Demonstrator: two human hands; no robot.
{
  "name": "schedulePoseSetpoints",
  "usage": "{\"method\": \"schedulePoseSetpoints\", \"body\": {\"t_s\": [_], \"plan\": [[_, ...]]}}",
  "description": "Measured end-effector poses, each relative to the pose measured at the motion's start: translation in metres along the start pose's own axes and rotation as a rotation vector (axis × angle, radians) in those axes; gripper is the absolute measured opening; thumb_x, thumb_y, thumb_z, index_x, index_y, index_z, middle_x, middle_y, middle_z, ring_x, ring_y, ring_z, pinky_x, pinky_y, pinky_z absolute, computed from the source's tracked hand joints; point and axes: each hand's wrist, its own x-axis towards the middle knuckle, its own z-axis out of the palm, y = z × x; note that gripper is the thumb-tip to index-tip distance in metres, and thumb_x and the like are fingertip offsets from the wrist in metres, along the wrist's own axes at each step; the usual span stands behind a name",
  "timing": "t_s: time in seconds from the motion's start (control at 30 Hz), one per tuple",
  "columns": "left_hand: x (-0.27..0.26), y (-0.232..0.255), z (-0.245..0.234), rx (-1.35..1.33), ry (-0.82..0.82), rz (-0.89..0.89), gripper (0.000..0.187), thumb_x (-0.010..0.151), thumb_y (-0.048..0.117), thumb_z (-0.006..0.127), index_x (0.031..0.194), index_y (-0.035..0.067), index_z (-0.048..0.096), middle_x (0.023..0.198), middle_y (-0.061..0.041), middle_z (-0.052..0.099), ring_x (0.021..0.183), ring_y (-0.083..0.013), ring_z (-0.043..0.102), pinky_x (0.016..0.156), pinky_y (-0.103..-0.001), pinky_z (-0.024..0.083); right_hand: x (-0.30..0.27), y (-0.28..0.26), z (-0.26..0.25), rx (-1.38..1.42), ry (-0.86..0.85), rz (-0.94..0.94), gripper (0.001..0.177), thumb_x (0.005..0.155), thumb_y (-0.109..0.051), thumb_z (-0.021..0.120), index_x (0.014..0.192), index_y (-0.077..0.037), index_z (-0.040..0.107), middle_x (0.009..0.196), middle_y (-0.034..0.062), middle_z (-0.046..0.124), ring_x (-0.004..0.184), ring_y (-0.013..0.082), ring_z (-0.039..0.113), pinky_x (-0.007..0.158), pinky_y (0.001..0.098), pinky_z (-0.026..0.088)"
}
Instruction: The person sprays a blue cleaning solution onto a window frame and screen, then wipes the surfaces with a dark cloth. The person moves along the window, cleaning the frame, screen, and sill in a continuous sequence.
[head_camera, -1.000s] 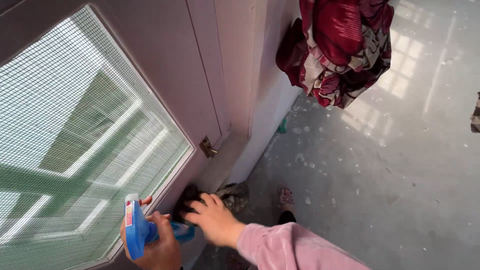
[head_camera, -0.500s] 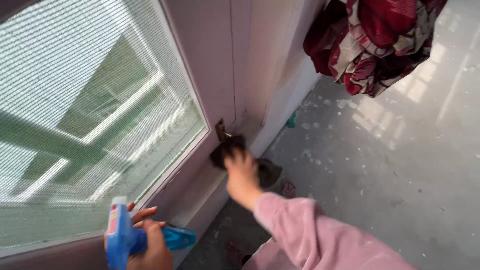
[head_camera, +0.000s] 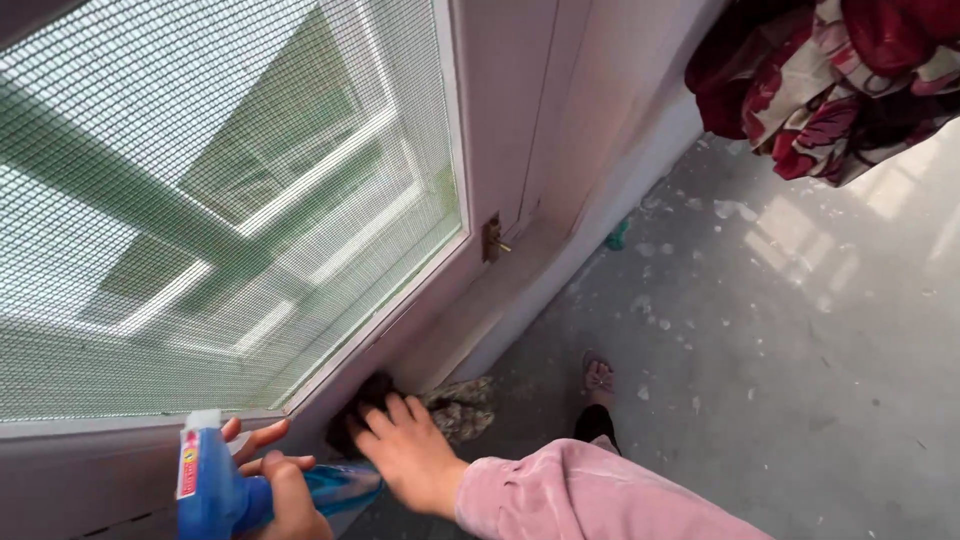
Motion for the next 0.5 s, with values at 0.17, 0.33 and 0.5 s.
{"method": "schedulePoseSetpoints", "body": {"t_s": [0.17,0.33,0.5], "plan": [[-0.071,0.067,0.103,0.361,0.573,0.44,0.034,0.087,-0.006,0.044,0.121,-0.005,0.047,0.099,-0.02,0.066,0.055,-0.0175,0.056,0.067,-0.022,0.043,0.004,-0.012,0.01,0.134,-0.06,-0.162,0.048,0.084,-0.02,0.056,0.132,-0.015,0.058,0.13,0.0109,0.056,0.106,0.0363,0.048,0.087,0.0481,0.039],[-0.077,0.066,0.095,0.37,0.611,0.49,0.033,0.086,-0.008,0.044,0.119,-0.009,0.046,0.096,-0.023,0.066,0.055,-0.0194,0.055,0.062,-0.023,0.045,0.013,-0.022,0.013,0.253,-0.163,-0.221,0.055,0.082,-0.018,0.058,0.137,-0.018,0.053,0.132,0.0107,0.055,0.109,0.0363,0.048,0.084,0.0495,0.041],[-0.098,0.082,0.089,0.619,0.623,0.501,0.044,0.084,-0.006,0.051,0.128,-0.009,0.052,0.092,-0.011,0.068,0.068,-0.0137,0.053,0.069,-0.024,0.041,0.017,-0.04,0.044,0.31,-0.162,-0.361,0.06,0.07,-0.021,0.066,0.129,-0.016,0.059,0.133,0.0065,0.058,0.116,0.034,0.05,0.089,0.0475,0.045]]}}
